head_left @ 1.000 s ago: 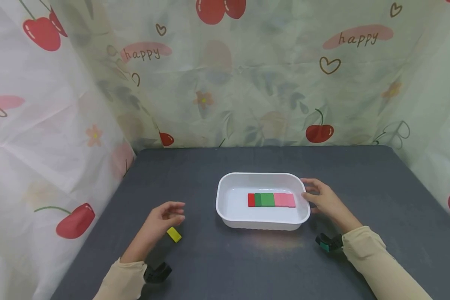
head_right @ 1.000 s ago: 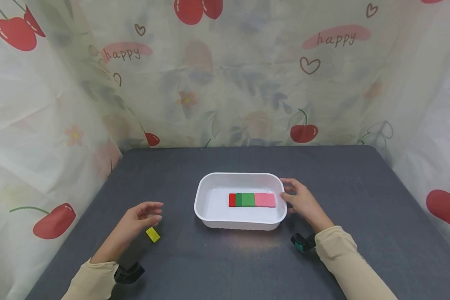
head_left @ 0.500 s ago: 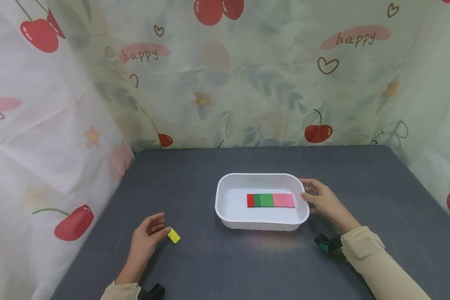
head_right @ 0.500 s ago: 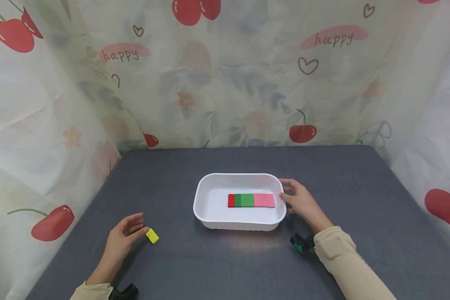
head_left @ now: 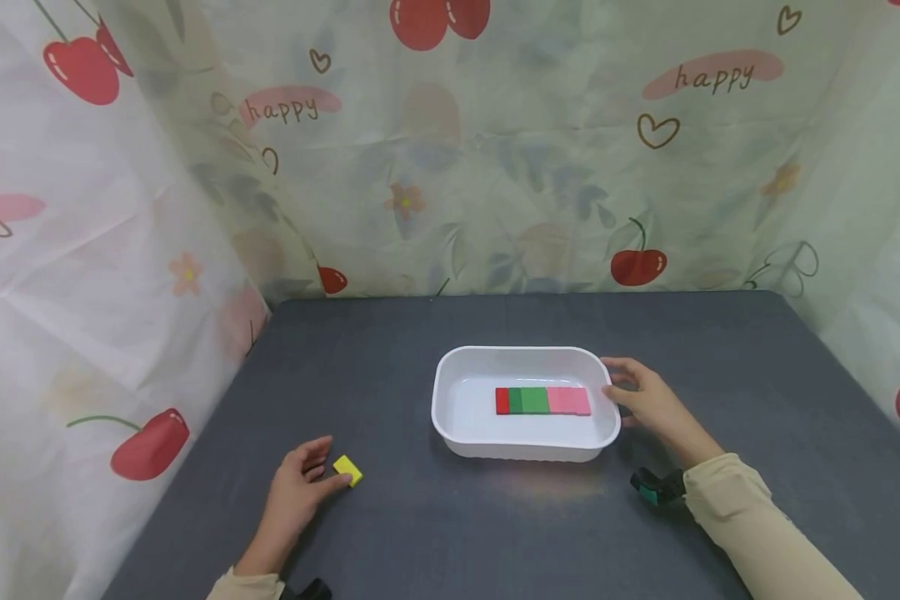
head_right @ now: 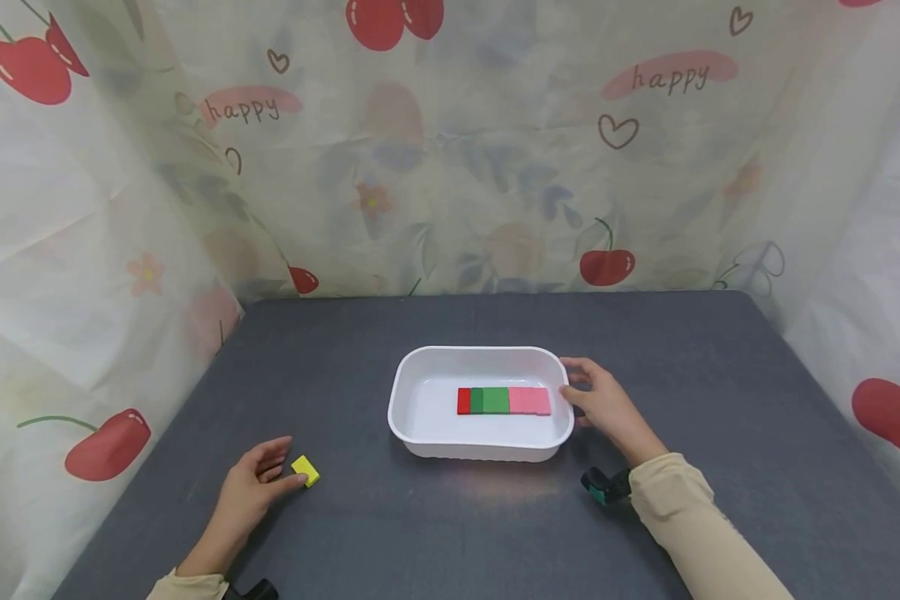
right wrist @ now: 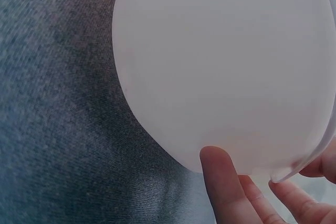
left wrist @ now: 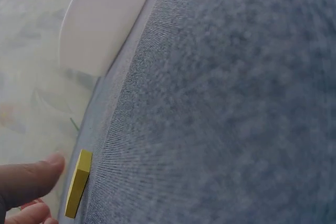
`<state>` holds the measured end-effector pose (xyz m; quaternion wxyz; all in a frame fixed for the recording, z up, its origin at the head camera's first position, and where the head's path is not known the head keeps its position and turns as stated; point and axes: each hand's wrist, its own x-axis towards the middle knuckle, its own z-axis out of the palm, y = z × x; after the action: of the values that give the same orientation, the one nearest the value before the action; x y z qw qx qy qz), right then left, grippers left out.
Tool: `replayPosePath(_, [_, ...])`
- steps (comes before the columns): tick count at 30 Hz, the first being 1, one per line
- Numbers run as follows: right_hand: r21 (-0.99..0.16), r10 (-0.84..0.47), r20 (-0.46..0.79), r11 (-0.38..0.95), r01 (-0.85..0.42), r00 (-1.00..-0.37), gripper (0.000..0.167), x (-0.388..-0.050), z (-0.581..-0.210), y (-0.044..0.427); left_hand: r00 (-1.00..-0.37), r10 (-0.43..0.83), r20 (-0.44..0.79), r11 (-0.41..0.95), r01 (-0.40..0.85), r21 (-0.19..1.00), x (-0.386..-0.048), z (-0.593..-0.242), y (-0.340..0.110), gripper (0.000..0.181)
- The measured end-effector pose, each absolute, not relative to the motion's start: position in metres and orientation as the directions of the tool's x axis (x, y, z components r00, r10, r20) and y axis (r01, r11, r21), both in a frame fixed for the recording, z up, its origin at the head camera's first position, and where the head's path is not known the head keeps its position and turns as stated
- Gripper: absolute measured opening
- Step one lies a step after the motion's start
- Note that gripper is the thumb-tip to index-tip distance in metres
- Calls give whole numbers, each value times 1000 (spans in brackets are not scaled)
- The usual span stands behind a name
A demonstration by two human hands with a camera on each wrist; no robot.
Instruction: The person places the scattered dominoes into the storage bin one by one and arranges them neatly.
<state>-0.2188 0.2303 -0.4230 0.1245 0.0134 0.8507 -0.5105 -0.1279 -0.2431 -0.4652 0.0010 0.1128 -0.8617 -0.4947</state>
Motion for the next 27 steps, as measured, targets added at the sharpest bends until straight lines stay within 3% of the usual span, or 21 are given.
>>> replayPosePath(6, [-865, -110, -219, 482, 141, -969, 59, -218, -423, 230, -978, -163, -133, 599, -205, 774, -132, -465, -242, 66])
replayPosePath(27, [-855, -103, -209, 502, 130, -973, 58, -218, -424, 230, -982, -109, -154, 687, -187, 702, -134, -455, -239, 50])
